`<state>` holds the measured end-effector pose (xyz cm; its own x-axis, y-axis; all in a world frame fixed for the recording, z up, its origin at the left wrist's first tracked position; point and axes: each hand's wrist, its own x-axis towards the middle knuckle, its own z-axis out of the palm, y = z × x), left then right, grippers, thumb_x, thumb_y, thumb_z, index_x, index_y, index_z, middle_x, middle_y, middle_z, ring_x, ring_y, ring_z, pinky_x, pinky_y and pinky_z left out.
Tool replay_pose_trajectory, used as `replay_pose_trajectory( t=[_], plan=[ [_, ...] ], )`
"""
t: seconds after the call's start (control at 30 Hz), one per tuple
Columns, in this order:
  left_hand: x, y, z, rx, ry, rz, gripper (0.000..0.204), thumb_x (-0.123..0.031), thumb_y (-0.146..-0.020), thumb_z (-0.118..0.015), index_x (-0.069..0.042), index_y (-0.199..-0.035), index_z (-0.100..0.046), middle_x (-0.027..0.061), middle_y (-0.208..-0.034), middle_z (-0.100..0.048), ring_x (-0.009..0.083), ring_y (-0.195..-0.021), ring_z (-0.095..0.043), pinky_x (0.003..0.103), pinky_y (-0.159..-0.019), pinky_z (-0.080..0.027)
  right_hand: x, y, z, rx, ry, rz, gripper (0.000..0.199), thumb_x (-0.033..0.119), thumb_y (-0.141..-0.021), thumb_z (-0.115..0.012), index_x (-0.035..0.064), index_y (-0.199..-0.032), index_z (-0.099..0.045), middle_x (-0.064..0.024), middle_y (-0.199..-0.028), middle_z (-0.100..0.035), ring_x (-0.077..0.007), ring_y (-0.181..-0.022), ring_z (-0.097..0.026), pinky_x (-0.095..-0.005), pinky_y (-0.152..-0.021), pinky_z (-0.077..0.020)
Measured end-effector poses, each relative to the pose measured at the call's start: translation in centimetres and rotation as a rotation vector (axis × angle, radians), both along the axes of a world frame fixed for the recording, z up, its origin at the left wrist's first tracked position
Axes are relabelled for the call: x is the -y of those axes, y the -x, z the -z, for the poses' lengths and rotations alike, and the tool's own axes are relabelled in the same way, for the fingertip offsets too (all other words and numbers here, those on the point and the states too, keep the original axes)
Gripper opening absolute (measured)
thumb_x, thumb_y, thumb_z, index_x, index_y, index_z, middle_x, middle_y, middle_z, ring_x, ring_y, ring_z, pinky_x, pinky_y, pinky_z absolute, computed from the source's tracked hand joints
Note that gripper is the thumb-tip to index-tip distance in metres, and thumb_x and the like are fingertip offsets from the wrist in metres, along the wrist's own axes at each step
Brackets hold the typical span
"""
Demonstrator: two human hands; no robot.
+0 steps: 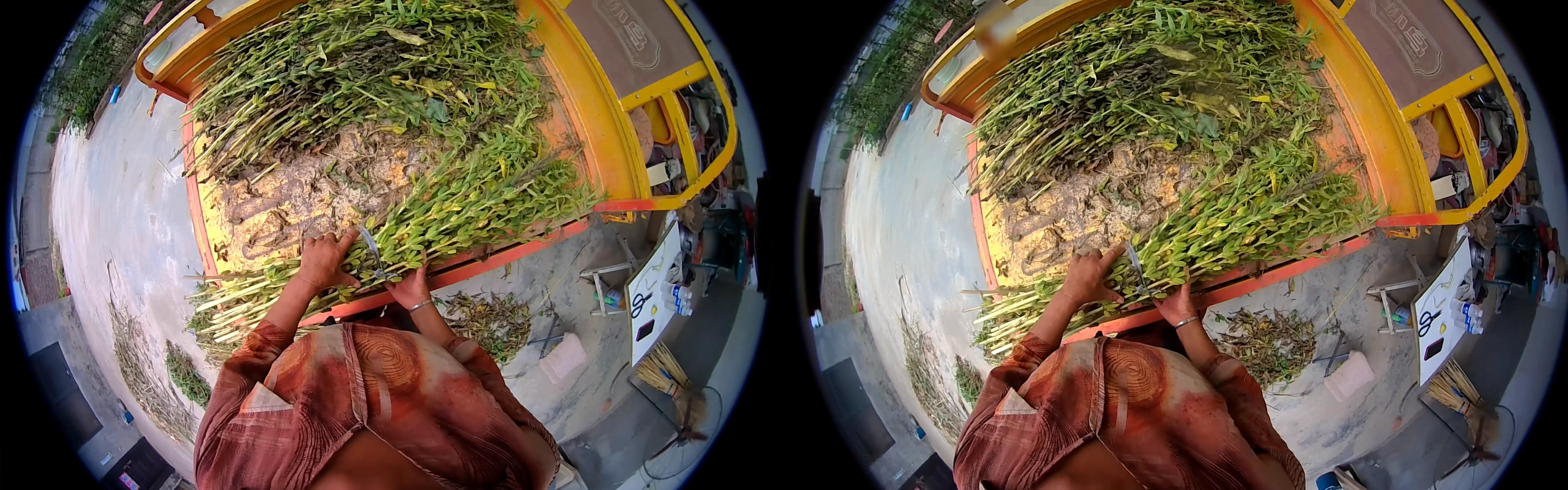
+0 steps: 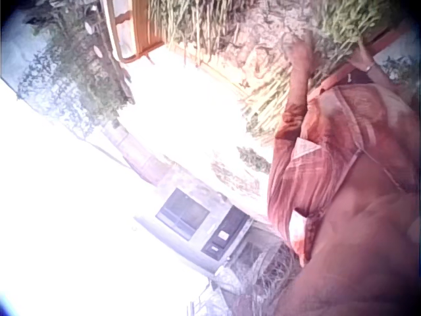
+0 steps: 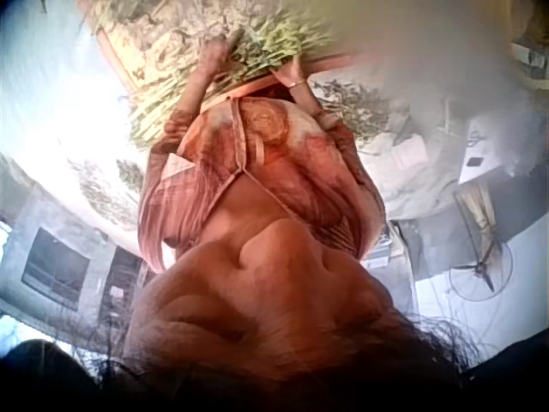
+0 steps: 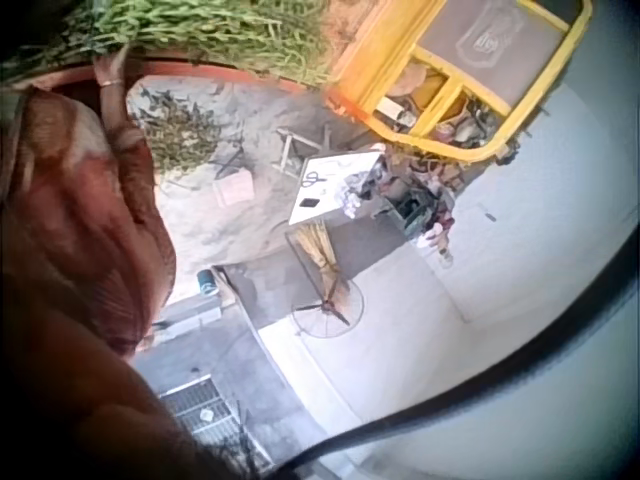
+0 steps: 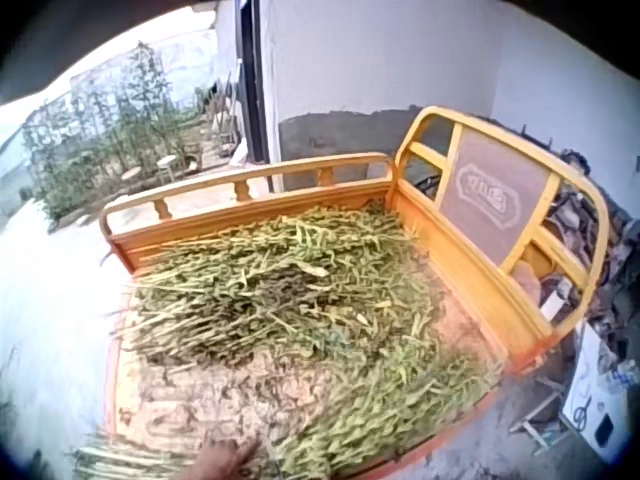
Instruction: The person gathers long green plant stalks from a yellow cart bed and arranges them into bundles. Using a thin strip of material, the person ties the stalks together and places the finished bundles onto a white tarp on the ground. The process is repeated multiple times throughout the video.
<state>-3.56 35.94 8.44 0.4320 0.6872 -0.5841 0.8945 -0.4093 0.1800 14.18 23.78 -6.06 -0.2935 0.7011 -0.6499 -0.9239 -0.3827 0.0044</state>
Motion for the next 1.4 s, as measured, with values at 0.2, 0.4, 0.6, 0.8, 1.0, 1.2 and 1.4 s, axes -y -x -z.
replay_pose_trajectory(
  t=[0.2,0.4,0.6,0.8,1.0,1.2,1.4],
  plan=[
    [3.2,-4.0,-20.2,0.125,-0.442,0.022,0.109,-0.048,-0.048,-0.079,-0.017,-0.142,-0.035,0.0079,-0.089,-0.047,0.0259,-0.085,-0.048,0.039,-0.075,-0.035,-2.8,-1.8,-8.5,-0.250,-0.316,-0.147,0.090,0.068,-0.069,-0.064,0.0187,-0.140,-0.037,-0.0042,-0.142,-0.040,-0.0268,-0.129,-0.038,-0.0515,-0.108,-0.0278],
    [10.8,-2.8,-30.6,0.050,-0.768,-0.040,0.082,-0.039,-0.064,-0.066,-0.017,-0.139,-0.039,0.0075,-0.092,-0.049,0.0239,-0.082,-0.050,0.037,-0.069,-0.036,-5.5,-1.7,-14.0,-0.143,-0.434,-0.458,0.091,0.067,-0.068,-0.066,0.0188,-0.140,-0.037,-0.0042,-0.142,-0.040,-0.0272,-0.129,-0.038,-0.0522,-0.108,-0.0275],
    [22.7,-4.6,-25.6,0.137,-1.285,-0.392,0.055,-0.013,-0.077,-0.051,-0.023,-0.131,-0.048,0.0020,-0.085,-0.050,0.0141,-0.072,-0.049,0.025,-0.063,-0.039,-2.3,-4.3,-16.3,0.001,-0.584,-0.732,0.092,0.066,-0.066,-0.068,0.0189,-0.140,-0.037,-0.0042,-0.143,-0.039,-0.0276,-0.130,-0.037,-0.0529,-0.108,-0.0273],
    [34.6,-0.8,-23.6,0.717,-1.187,-0.760,0.125,-0.050,-0.037,-0.081,-0.014,-0.144,-0.027,0.0247,-0.141,-0.025,0.0396,-0.121,-0.038,0.049,-0.101,-0.031,0.4,-2.8,-19.4,0.083,-0.786,-0.985,0.094,0.064,-0.065,-0.070,0.0190,-0.140,-0.037,-0.0042,-0.144,-0.038,-0.0280,-0.131,-0.036,-0.0536,-0.109,-0.0270],
    [48.2,3.3,-17.4,0.348,-0.708,-1.299,0.106,-0.070,-0.046,-0.073,-0.009,-0.129,-0.046,0.0169,-0.103,-0.056,0.0341,-0.099,-0.053,0.045,-0.087,-0.039,5.5,4.6,-20.3,-0.034,-0.905,-1.250,0.095,0.063,-0.064,-0.072,0.0191,-0.140,-0.037,-0.0042,-0.144,-0.038,-0.0285,-0.131,-0.035,-0.0542,-0.109,-0.0268],
    [61.2,2.1,-13.6,0.399,-0.730,-1.677,0.085,-0.068,-0.056,-0.070,-0.006,-0.111,-0.054,0.0161,-0.087,-0.059,0.0369,-0.084,-0.058,0.045,-0.070,-0.045,15.1,14.1,-18.9,-0.136,-0.877,-1.558,0.097,0.062,-0.062,-0.074,0.0192,-0.141,-0.036,-0.0043,-0.145,-0.037,-0.0289,-0.132,-0.034,-0.0549,-0.109,-0.0266],
    [75.9,-1.0,-11.6,0.349,-0.968,-2.044,0.076,-0.059,-0.060,-0.074,-0.006,-0.111,-0.054,0.0157,-0.094,-0.062,0.0372,-0.089,-0.058,0.044,-0.073,-0.046,29.0,25.1,-16.2,-0.136,-0.764,-1.935,0.073,0.043,-0.068,-0.079,0.0175,-0.130,-0.050,-0.0029,-0.133,-0.051,-0.0284,-0.123,-0.046,-0.0552,-0.104,-0.0330]
  ],
)
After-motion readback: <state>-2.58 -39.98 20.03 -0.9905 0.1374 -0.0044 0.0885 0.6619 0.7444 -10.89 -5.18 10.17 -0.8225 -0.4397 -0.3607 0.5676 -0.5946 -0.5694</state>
